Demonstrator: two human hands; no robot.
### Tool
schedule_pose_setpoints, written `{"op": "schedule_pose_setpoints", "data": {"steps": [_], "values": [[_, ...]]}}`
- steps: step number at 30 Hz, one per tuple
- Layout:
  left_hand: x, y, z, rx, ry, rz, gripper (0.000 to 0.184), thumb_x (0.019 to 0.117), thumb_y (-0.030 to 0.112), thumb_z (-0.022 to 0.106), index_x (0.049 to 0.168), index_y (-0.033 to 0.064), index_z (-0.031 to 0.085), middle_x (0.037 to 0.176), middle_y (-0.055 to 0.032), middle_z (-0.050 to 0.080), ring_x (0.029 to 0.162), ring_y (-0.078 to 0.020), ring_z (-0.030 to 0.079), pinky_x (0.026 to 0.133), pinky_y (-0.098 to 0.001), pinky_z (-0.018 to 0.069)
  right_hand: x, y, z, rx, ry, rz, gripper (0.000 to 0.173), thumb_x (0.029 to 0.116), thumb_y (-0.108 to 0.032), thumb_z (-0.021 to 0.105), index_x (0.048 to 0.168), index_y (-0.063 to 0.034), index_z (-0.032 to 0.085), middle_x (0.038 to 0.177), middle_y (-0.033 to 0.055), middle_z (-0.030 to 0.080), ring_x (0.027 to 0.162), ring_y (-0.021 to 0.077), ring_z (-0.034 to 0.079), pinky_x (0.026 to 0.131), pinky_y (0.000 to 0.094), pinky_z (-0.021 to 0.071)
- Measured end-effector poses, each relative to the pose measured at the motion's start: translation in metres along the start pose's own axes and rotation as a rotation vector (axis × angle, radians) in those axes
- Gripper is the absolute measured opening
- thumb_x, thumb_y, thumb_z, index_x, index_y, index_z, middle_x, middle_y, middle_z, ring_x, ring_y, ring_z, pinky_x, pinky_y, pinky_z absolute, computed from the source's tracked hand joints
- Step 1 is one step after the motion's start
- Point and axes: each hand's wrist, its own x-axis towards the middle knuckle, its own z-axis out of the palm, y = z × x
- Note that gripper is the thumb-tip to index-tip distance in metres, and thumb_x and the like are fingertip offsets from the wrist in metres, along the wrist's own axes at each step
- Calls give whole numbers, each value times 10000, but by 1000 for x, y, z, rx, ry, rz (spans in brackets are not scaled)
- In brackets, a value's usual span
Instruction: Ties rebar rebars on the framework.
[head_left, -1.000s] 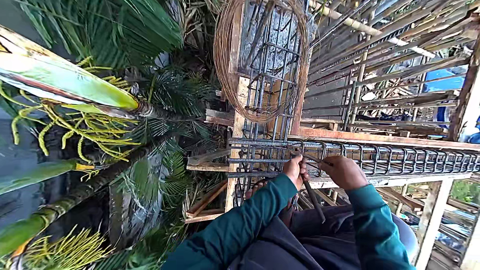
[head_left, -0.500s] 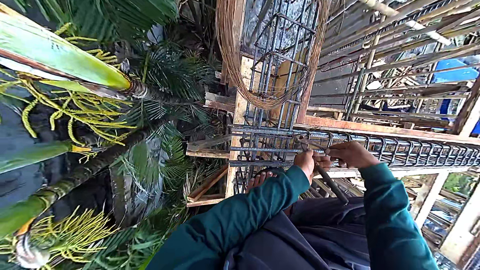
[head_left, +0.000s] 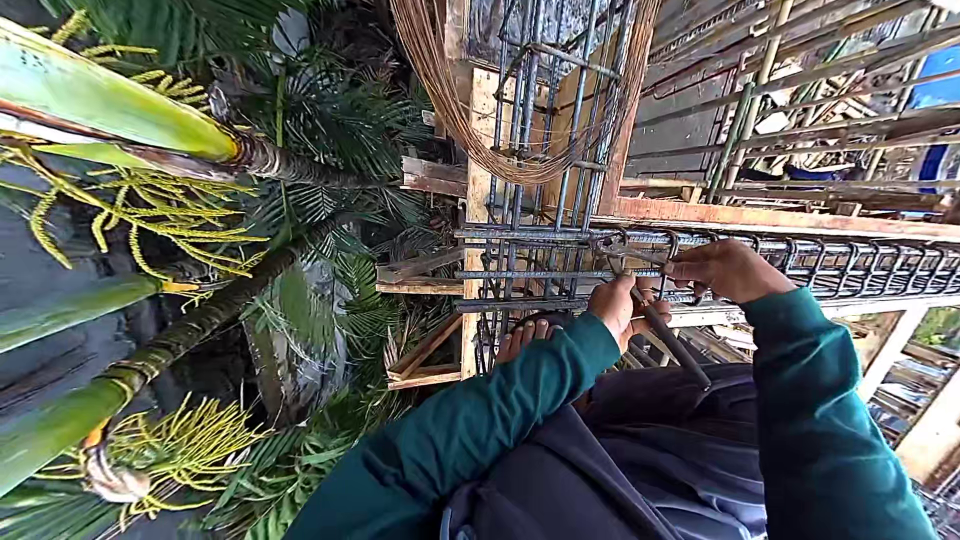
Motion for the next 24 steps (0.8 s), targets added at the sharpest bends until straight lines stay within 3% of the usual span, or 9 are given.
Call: {"op": "schedule_pose_setpoints", "data": {"steps": [4,8,10,15,17,20,22,24], "values": [[-9,5,9,-61,44,-1,421,1134,388,323,1120,35,552,818,-68,561,620,-173,629,644,-328,605,1,-2,-3,-12,-37,38,244,1046,-252,617,1087,-63,765,811,42,713,551,102,536,511,298,443],[-21,13,14,-102,72,-12,417,1127,445,301,1058,89,508,753,-13,505,550,-121,579,575,-287,583,9,0,-10,3,-115,99,269,1047,-273,600,1061,-56,760,747,25,700,492,84,514,449,253,415],[-16,19,14,-165,88,8,381,1134,389,317,1006,89,512,730,-23,520,556,-147,597,589,-324,600,15,2,-10,12,-101,88,280,1051,-283,594,1054,-57,760,750,30,702,492,87,519,444,258,418],[-11,19,13,-199,155,31,421,1142,392,264,1019,74,512,695,-32,538,552,-168,621,594,-361,613,14,-15,-3,-103,-50,27,277,1046,-301,615,1064,-71,770,762,33,702,533,105,523,519,315,446],[-10,14,12,-170,156,36,458,1143,403,231,1118,45,516,720,-57,570,578,-185,648,617,-366,617,13,-20,1,-206,-26,-17,278,1040,-323,629,1056,-88,777,787,45,709,602,143,576,609,397,495],[-8,8,11,-101,100,21,530,1140,423,186,1225,11,508,812,-106,657,639,-184,696,636,-327,613,7,-21,2,-362,78,-110,286,1028,-367,644,1018,-125,797,872,115,741,798,306,683,756,629,507],[-9,9,3,-101,-39,-49,563,1143,373,121,1299,-22,492,950,-146,713,778,-189,724,725,-320,593,-3,-26,4,-457,155,-159,282,1024,-365,644,989,-128,792,898,164,736,878,399,692,752,704,492],[-10,11,3,-115,-82,-95,569,1142,340,103,1271,-28,518,955,-131,718,809,-169,716,749,-305,579,-12,-34,7,-528,189,-151,288,1033,-357,626,978,-118,778,906,182,731,892,429,691,728,707,492]]}}
